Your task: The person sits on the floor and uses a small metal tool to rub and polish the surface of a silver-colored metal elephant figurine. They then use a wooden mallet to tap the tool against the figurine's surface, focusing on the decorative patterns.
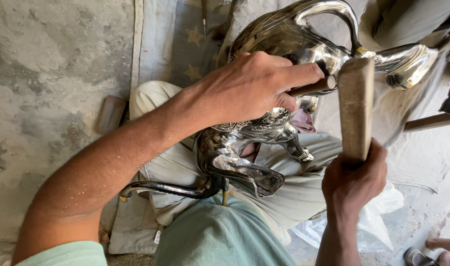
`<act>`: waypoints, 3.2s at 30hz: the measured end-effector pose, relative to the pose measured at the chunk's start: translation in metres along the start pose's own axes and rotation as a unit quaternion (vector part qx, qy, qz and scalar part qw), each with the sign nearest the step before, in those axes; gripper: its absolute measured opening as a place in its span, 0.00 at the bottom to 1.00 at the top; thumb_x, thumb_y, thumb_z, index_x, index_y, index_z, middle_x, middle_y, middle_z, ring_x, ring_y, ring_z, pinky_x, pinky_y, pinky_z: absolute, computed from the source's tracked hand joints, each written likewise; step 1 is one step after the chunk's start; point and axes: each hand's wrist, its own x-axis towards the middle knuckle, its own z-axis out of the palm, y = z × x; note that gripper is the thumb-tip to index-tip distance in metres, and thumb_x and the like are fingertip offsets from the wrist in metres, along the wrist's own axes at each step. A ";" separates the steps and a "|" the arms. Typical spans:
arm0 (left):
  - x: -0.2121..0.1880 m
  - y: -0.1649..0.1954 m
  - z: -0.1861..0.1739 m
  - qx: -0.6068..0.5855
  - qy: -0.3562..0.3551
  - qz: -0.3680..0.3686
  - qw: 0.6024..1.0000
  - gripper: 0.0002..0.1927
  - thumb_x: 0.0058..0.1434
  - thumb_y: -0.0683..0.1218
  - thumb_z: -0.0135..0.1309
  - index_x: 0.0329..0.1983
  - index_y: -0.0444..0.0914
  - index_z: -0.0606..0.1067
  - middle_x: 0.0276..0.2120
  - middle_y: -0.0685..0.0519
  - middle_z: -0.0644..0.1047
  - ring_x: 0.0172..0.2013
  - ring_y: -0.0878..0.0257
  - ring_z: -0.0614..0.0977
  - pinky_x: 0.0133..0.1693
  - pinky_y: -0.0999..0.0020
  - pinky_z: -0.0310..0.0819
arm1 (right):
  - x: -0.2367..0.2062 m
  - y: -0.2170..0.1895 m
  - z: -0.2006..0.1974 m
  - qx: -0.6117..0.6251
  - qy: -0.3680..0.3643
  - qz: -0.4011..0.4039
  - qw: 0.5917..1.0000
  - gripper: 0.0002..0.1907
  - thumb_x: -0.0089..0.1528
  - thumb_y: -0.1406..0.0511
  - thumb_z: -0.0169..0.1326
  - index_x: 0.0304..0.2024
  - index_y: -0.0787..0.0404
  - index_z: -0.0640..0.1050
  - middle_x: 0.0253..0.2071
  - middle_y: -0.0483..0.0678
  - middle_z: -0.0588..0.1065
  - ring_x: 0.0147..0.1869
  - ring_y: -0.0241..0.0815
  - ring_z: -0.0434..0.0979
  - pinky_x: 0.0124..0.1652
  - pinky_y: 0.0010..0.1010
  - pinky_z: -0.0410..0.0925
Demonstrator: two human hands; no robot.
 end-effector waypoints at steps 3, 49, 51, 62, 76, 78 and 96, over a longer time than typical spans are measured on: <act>0.003 0.000 0.004 0.049 -0.048 0.020 0.997 0.17 0.71 0.30 0.46 0.58 0.39 0.69 0.28 0.49 0.77 0.39 0.56 0.87 0.19 0.82 0.78 | 0.011 0.001 -0.001 0.008 -0.025 0.012 1.000 0.18 0.64 0.80 0.53 0.55 0.67 0.72 0.38 0.59 0.76 0.41 0.49 0.76 0.42 0.38 0.68; -0.039 0.006 0.042 0.016 0.235 -0.157 0.959 0.15 0.71 0.50 0.58 0.51 0.36 0.72 0.36 0.51 0.81 0.32 0.64 0.84 0.28 0.72 0.81 | 0.151 -0.062 -0.101 -0.021 -0.136 -0.313 0.940 0.18 0.63 0.84 0.54 0.53 0.71 0.69 0.39 0.59 0.72 0.37 0.47 0.74 0.38 0.33 0.71; -0.042 0.009 0.045 0.016 0.275 -0.147 0.950 0.15 0.72 0.51 0.56 0.52 0.35 0.72 0.36 0.51 0.80 0.34 0.64 0.84 0.30 0.73 0.83 | 0.157 -0.084 -0.108 -0.030 -0.145 -0.320 0.936 0.17 0.62 0.83 0.55 0.52 0.71 0.69 0.39 0.58 0.71 0.36 0.47 0.74 0.38 0.33 0.71; -0.079 0.019 0.078 -0.092 0.348 -0.237 0.902 0.11 0.70 0.46 0.60 0.47 0.35 0.73 0.35 0.51 0.79 0.28 0.68 0.80 0.26 0.72 0.78 | 0.152 -0.167 -0.146 -0.259 -0.084 -0.469 0.840 0.10 0.61 0.68 0.63 0.45 0.60 0.79 0.32 0.51 0.73 0.28 0.38 0.69 0.29 0.29 0.64; -0.081 0.002 0.083 0.054 0.359 -0.126 0.923 0.17 0.67 0.46 0.62 0.51 0.36 0.70 0.45 0.49 0.76 0.44 0.60 0.79 0.45 0.56 0.78 | 0.132 -0.152 -0.160 -0.292 -0.100 -0.447 0.840 0.05 0.65 0.67 0.61 0.43 0.57 0.80 0.28 0.46 0.71 0.24 0.35 0.66 0.27 0.27 0.62; -0.072 -0.003 0.079 0.010 0.315 -0.140 0.939 0.15 0.69 0.48 0.61 0.49 0.36 0.71 0.41 0.50 0.79 0.39 0.63 0.81 0.39 0.62 0.80 | 0.140 -0.139 -0.155 -0.214 -0.122 -0.417 0.875 0.05 0.67 0.73 0.57 0.45 0.61 0.77 0.31 0.48 0.72 0.28 0.36 0.70 0.31 0.28 0.65; -0.050 0.011 0.038 -0.038 0.200 -0.147 0.968 0.16 0.70 0.51 0.58 0.44 0.34 0.70 0.32 0.50 0.78 0.28 0.64 0.81 0.26 0.68 0.76 | 0.170 -0.080 -0.113 -0.067 -0.164 -0.356 0.918 0.15 0.62 0.83 0.53 0.49 0.70 0.70 0.35 0.58 0.74 0.30 0.43 0.76 0.29 0.30 0.69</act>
